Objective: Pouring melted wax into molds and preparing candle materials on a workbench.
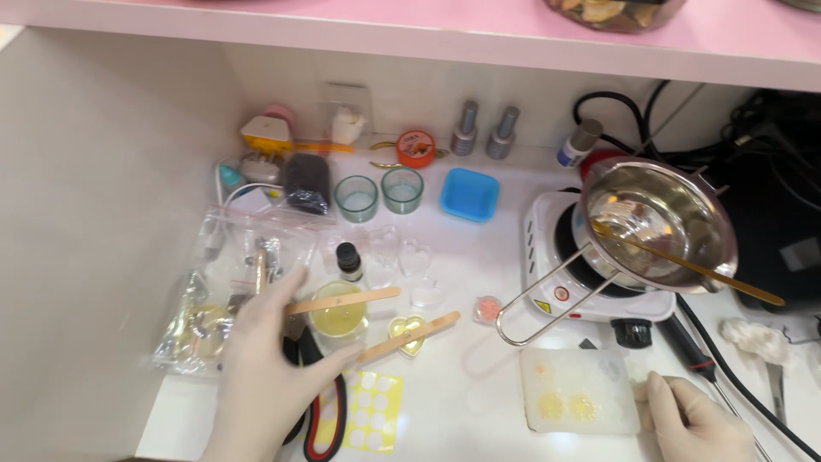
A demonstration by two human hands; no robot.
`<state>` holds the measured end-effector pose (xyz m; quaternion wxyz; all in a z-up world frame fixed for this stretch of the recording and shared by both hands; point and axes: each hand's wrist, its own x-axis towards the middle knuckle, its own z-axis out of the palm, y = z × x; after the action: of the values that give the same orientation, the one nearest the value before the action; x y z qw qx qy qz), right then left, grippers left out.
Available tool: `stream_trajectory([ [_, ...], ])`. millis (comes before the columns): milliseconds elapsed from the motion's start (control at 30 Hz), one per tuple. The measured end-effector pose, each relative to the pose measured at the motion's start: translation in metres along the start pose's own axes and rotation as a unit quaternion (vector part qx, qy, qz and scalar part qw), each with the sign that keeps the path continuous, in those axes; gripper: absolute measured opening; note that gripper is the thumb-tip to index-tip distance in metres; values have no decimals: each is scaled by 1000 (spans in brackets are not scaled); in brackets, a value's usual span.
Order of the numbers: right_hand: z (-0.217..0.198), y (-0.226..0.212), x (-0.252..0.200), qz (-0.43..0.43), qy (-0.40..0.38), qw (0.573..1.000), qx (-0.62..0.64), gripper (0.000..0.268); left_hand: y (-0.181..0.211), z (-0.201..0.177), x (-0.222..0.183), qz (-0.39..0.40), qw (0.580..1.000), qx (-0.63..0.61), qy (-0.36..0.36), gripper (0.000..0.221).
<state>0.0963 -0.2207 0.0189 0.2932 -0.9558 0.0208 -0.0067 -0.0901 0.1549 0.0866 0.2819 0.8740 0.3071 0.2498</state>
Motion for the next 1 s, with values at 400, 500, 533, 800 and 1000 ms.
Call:
stream_trajectory([
  [400,-4,-11,13,58,-85,995,7,38,2,-4,23,99,989,104,-27,74],
  [500,-1,-7,11,43,-69,996,27,36,3,-8,28,108,985,125,-55,76],
  [533,0,-6,11,36,-61,997,41,35,5,-10,30,109,982,137,-73,79],
  [800,11,18,15,-4,-39,997,72,34,-1,-14,44,123,978,129,-109,55],
  [1000,20,28,15,-55,39,980,185,31,46,-67,66,107,983,114,-99,47],
])
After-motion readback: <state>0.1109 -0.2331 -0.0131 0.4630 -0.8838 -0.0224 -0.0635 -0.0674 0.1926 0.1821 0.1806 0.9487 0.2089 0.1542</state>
